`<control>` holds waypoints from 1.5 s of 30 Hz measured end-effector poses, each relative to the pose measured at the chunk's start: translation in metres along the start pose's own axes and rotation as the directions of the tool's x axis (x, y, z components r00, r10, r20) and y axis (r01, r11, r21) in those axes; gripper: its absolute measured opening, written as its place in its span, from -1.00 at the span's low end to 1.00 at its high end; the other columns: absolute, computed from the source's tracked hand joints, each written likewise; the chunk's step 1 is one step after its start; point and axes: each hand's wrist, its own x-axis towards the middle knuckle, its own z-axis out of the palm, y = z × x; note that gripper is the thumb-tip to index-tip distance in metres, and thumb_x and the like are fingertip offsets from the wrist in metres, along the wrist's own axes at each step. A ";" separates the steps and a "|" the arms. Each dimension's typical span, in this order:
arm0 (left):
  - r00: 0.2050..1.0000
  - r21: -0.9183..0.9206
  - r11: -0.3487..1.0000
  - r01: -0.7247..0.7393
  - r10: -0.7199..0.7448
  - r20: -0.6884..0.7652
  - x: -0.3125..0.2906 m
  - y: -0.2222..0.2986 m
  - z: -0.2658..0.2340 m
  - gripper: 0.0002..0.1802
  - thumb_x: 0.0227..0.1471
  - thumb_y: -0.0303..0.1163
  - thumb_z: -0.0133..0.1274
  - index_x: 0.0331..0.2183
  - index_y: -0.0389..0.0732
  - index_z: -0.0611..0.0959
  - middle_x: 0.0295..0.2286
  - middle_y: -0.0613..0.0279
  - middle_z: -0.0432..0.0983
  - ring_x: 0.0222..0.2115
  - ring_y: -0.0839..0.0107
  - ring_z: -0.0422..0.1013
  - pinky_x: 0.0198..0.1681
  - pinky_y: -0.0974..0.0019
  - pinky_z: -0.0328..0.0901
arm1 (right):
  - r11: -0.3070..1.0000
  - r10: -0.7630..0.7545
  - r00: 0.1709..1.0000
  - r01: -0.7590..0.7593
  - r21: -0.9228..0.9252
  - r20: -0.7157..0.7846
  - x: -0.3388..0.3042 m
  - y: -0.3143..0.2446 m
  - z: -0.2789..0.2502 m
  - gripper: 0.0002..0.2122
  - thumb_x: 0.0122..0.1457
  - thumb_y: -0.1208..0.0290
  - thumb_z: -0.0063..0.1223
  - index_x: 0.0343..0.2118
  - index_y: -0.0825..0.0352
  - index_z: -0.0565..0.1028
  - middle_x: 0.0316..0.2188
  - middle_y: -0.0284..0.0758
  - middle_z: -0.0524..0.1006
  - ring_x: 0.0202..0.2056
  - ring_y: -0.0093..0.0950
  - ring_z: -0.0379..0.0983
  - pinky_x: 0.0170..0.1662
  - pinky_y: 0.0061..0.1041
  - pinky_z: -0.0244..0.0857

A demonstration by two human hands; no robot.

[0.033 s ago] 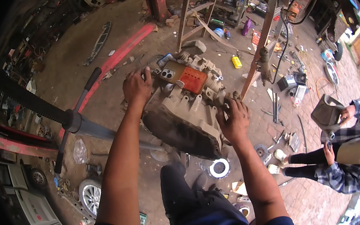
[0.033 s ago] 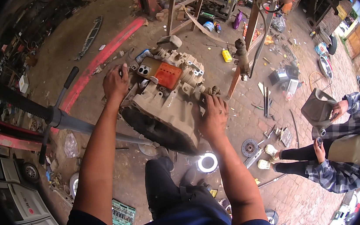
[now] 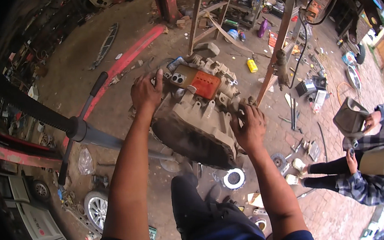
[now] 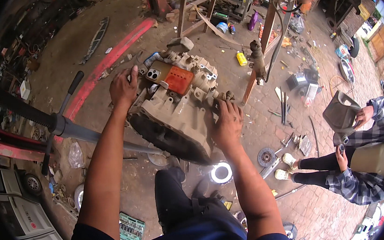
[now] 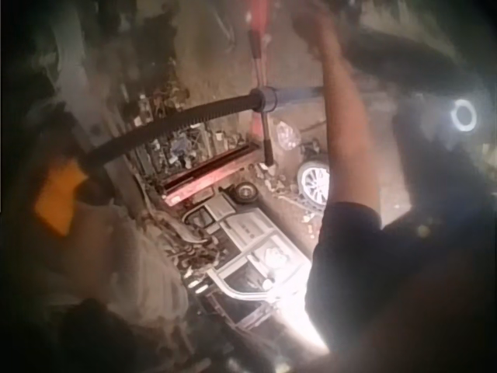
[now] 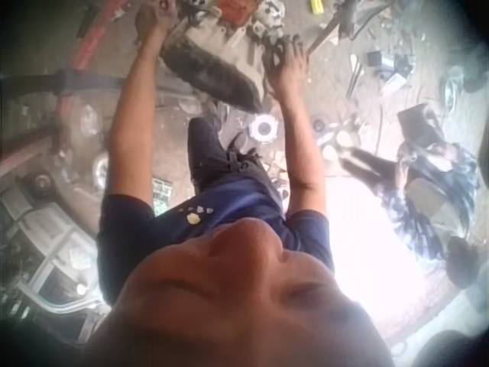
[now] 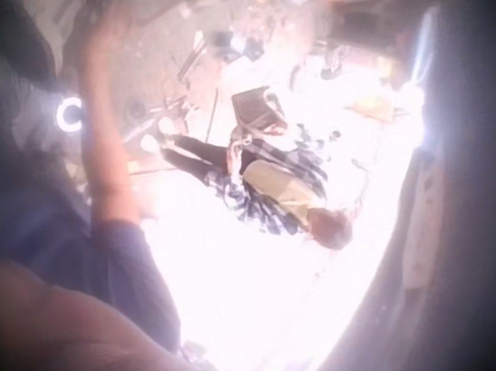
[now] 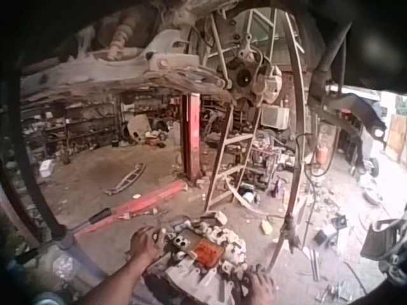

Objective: The person wipes the exterior surfaces of a suspended engine block with a cloth. The person repeatedly rubs the top and side surfaces of the engine casing while another person stands nearby.

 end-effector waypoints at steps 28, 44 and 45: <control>0.988 -0.031 0.999 -0.037 0.041 0.147 0.000 -0.003 -0.002 -0.22 0.18 0.32 -0.14 -0.18 -0.23 0.74 -0.18 -0.11 0.60 -0.04 -0.02 0.44 0.10 0.02 0.25 | 1.000 -0.018 0.999 0.018 -0.007 -0.049 -0.002 0.001 0.001 -0.68 0.09 0.30 0.21 -0.10 0.30 0.53 -0.22 -0.18 0.56 -0.10 -0.18 0.47 0.07 -0.18 0.25; 0.933 -0.019 0.977 0.214 -0.198 0.301 0.018 0.023 -0.024 0.03 -0.20 0.59 0.09 -0.26 -0.31 0.75 -0.27 -0.22 0.64 -0.14 -0.15 0.55 -0.03 -0.03 0.41 | 0.876 0.071 0.997 -0.049 0.480 -0.028 -0.019 -0.049 -0.024 -0.55 0.21 0.35 0.15 0.15 0.35 0.42 0.14 -0.06 0.41 0.19 -0.07 0.32 0.26 -0.18 0.16; 0.928 -0.002 0.973 0.229 -0.218 0.302 0.020 0.024 -0.024 0.02 -0.22 0.59 0.11 -0.27 -0.31 0.75 -0.28 -0.21 0.65 -0.16 -0.15 0.56 -0.05 -0.03 0.42 | 0.873 0.051 0.999 -0.035 0.486 -0.020 -0.020 -0.059 -0.023 -0.53 0.19 0.33 0.18 0.14 0.35 0.42 0.14 -0.06 0.41 0.19 -0.06 0.31 0.26 -0.17 0.16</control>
